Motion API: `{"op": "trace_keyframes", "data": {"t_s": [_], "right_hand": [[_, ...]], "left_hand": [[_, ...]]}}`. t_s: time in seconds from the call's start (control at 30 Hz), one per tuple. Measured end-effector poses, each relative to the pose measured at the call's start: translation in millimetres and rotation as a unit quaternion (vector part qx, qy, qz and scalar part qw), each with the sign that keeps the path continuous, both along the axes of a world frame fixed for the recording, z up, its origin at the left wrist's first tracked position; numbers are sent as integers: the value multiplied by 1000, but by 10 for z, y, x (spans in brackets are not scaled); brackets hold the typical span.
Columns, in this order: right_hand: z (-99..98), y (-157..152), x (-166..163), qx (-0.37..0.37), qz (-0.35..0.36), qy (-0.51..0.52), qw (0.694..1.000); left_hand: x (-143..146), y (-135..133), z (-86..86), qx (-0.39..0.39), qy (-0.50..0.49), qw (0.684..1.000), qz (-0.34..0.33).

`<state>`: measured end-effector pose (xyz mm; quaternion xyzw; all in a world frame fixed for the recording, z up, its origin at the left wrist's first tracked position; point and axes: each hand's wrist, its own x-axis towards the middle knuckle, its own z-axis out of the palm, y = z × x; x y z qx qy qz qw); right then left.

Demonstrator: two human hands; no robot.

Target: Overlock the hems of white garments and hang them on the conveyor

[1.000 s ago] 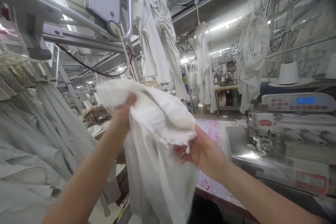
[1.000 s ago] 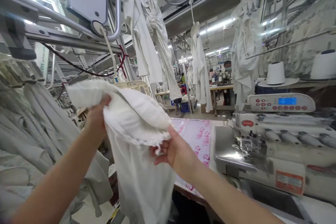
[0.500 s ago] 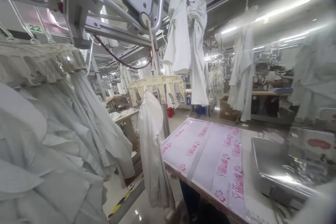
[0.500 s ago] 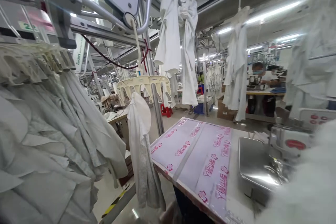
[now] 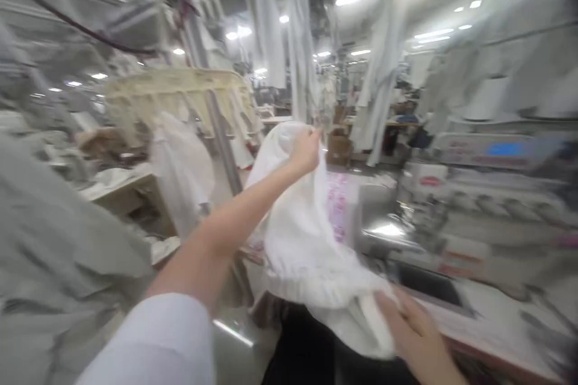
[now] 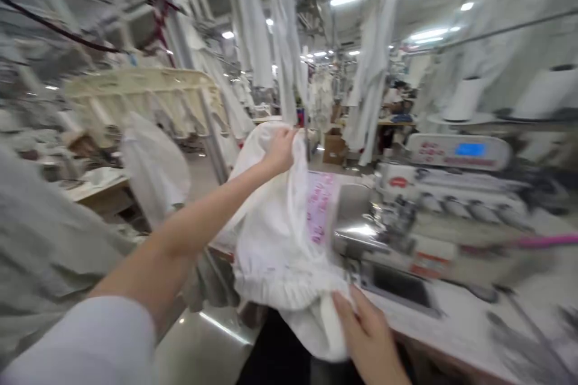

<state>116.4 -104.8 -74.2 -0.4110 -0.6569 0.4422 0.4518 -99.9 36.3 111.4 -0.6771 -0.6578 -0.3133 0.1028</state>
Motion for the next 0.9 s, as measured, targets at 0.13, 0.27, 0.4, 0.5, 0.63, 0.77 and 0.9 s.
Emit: {"op": "trace_keyframes", "data": {"t_s": [0.13,0.27,0.4,0.5,0.63,0.77,0.9], "right_hand": [[-169,86,138,-19,24,-44,999],[-247,155,149,-10,24,-66,997],[-245,167,123,-16,20,-61,998],[-176,183,78,-42,24,-50,998],[-89,238,197,-60,56,-52,995],[-198,261,525,-74,82,-132,985],[-260,239,484,-35,84,-178,980]], "left_hand": [[-14,-661,-898,-85,-40,990,-103],[-93,-1513,-1588,-168,-108,972,-120],[53,-1928,-2074,-40,-68,991,-106],[198,-1945,-2325,49,-90,994,-46],[82,-1785,-2252,-111,-155,980,-63],[-431,-1597,-1689,-212,-208,954,-28],[-534,-1410,-1207,-229,-116,954,-153]]}}
